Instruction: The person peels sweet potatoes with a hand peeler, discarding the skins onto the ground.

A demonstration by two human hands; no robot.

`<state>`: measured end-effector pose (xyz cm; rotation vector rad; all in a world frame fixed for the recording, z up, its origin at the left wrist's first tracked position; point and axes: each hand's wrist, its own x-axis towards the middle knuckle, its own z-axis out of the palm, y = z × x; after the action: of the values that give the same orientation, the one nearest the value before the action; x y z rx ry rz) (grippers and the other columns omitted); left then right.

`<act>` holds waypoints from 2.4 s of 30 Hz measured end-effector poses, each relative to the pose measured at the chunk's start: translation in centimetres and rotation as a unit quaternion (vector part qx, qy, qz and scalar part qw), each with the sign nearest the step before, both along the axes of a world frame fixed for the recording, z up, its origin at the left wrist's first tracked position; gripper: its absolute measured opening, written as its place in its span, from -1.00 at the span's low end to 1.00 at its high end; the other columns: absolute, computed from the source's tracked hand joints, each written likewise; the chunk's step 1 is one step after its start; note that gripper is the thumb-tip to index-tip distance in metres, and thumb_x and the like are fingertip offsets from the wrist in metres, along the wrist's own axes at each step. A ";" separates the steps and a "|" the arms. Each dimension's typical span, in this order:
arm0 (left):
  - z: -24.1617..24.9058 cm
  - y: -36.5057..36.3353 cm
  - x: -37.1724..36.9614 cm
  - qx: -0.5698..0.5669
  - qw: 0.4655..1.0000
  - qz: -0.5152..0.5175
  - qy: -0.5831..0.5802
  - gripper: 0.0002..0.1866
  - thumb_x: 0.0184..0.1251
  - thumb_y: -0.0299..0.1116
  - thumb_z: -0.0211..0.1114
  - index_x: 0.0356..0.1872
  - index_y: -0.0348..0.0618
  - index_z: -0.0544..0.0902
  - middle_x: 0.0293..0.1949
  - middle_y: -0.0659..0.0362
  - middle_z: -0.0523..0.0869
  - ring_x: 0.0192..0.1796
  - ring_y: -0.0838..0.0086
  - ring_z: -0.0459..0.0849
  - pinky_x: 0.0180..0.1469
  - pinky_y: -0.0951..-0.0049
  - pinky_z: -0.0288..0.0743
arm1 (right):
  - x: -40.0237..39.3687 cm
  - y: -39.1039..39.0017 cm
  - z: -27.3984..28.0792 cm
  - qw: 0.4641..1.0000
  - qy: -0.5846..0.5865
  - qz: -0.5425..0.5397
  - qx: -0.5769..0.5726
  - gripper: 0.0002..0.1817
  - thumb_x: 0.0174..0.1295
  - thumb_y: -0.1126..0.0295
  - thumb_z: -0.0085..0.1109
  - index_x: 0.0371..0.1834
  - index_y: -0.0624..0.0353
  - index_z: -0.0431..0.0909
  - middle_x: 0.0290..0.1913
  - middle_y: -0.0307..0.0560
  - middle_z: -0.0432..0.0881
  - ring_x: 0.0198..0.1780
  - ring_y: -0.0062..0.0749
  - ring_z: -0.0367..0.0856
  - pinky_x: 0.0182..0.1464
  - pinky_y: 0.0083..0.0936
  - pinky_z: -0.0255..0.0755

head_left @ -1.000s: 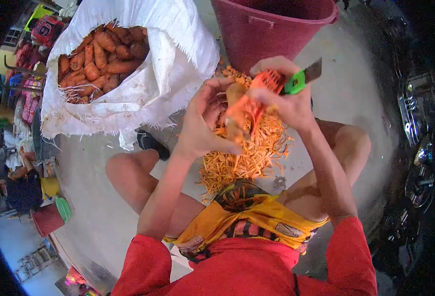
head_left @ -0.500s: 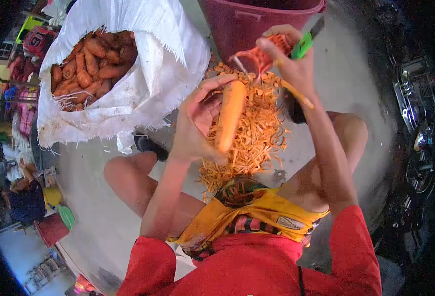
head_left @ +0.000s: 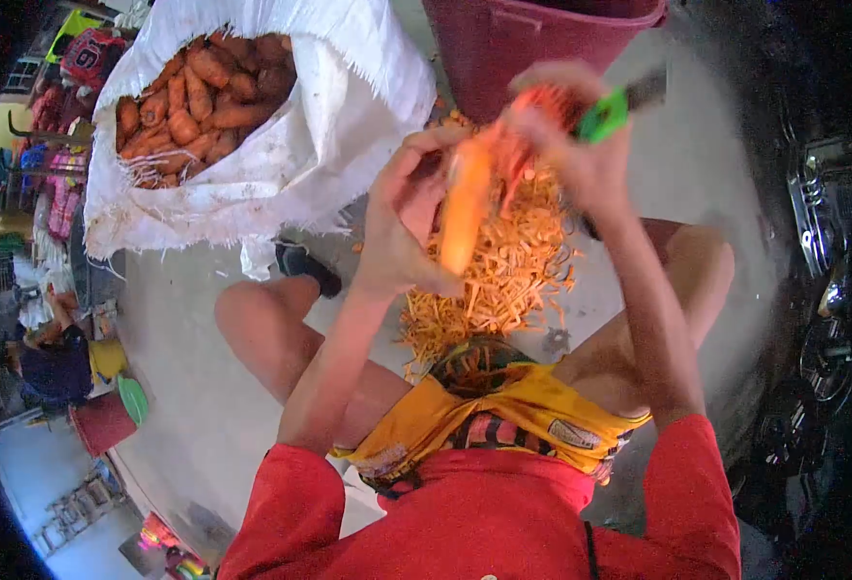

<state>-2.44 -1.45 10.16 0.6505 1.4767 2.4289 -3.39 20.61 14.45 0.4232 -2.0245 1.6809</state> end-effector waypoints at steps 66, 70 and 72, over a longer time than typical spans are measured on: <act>0.4 0.3 -0.4 -0.014 0.999 -0.025 0.025 0.41 -0.62 -0.08 0.95 0.46 -0.33 0.33 0.36 0.09 0.51 0.39 0.35 0.54 0.49 0.25 0.38 | 0.7 -0.3 0.7 0.998 0.039 0.053 -0.011 -0.70 0.12 0.39 0.63 -0.16 0.20 0.70 -0.17 -0.25 0.76 -0.06 -0.57 0.71 0.02 -0.52 0.58; 1.0 0.6 0.4 0.000 0.998 -0.070 0.008 0.41 -0.61 -0.10 0.95 0.46 -0.33 0.32 0.37 0.08 0.50 0.39 0.36 0.53 0.50 0.25 0.36 | -1.8 2.8 -0.1 0.983 -0.111 -0.022 -0.146 -0.70 0.18 0.41 0.60 -0.08 0.19 0.71 -0.15 -0.25 0.76 -0.05 -0.59 0.68 0.07 -0.49 0.57; 0.6 0.7 -0.4 -0.009 0.998 -0.055 0.025 0.40 -0.61 -0.11 0.95 0.45 -0.34 0.33 0.37 0.09 0.49 0.39 0.36 0.53 0.51 0.25 0.35 | -1.3 1.9 0.0 0.998 -0.014 -0.038 -0.053 -0.70 0.19 0.41 0.60 -0.08 0.21 0.70 -0.16 -0.24 0.76 -0.09 -0.59 0.69 0.02 -0.52 0.58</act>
<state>-2.86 -0.72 10.77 0.7724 1.4391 2.3302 -4.70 22.47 14.42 0.2857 -1.9344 1.7470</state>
